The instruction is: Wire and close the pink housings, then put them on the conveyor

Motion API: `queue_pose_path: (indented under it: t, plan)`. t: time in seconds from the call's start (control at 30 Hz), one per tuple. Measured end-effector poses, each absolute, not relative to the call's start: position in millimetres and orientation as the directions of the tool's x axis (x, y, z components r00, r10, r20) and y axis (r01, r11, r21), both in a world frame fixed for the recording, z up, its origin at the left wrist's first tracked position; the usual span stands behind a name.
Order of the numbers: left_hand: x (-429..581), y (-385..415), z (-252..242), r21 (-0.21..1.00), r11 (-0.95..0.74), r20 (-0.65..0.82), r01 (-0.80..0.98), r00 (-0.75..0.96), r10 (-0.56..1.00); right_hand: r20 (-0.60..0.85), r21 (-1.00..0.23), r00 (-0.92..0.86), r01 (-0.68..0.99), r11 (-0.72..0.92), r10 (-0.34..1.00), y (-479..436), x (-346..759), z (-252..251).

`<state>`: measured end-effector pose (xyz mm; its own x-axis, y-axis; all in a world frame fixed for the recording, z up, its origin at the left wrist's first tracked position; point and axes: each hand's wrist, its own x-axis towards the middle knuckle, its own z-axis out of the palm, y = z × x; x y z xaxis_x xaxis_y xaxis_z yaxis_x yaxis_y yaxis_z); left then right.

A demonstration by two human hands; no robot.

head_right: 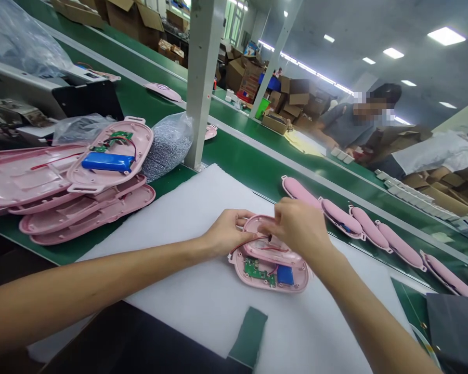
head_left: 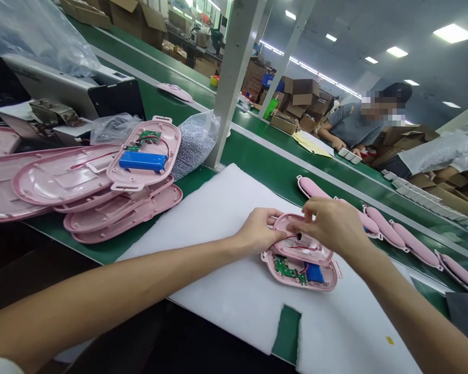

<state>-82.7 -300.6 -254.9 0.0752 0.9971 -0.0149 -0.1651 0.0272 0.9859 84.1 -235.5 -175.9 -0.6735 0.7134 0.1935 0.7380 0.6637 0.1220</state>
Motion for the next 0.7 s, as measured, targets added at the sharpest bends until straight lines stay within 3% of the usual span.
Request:
queue_pose_path:
  t: [0.07,0.17,0.33,0.4,0.47,0.53,0.6,0.7]
  plan:
    - [-85,-302,-252,0.990,0.007,0.003,-0.143,0.068,0.998,0.124,-0.027,-0.607,0.789,0.614,0.785,-228,90,-172]
    - [-87,-303,-251,0.993,-0.108,0.110,-0.043,0.057,0.992,0.020,-0.233,-0.649,0.736,0.635,0.760,-226,101,-173]
    - [-91,-317,-252,0.888,-0.401,0.356,0.224,0.216,0.909,0.350,-0.148,-0.734,0.571,0.808,0.582,-263,118,-192]
    - [-99,-324,-244,0.752,-0.554,0.418,0.357,0.391,0.820,0.358,-0.151,-0.786,0.484,0.862,0.504,-282,124,-207]
    - [-111,-321,-226,0.560,-0.709,0.347,0.428,0.656,0.670,0.254,-0.197,-0.814,0.485,0.852,0.522,-294,129,-225]
    - [-126,-300,-197,0.443,-0.748,0.107,0.494,0.799,0.592,0.109,-0.261,-0.800,0.550,0.793,0.590,-299,132,-240]
    - [-141,-259,-167,0.340,-0.614,-0.077,0.713,0.671,0.737,0.010,-0.328,-0.773,0.596,0.733,0.634,-293,131,-248]
    - [-166,-183,-132,0.143,-0.168,-0.039,0.975,0.175,0.984,0.031,-0.383,-0.718,0.634,0.672,0.696,-259,119,-242]
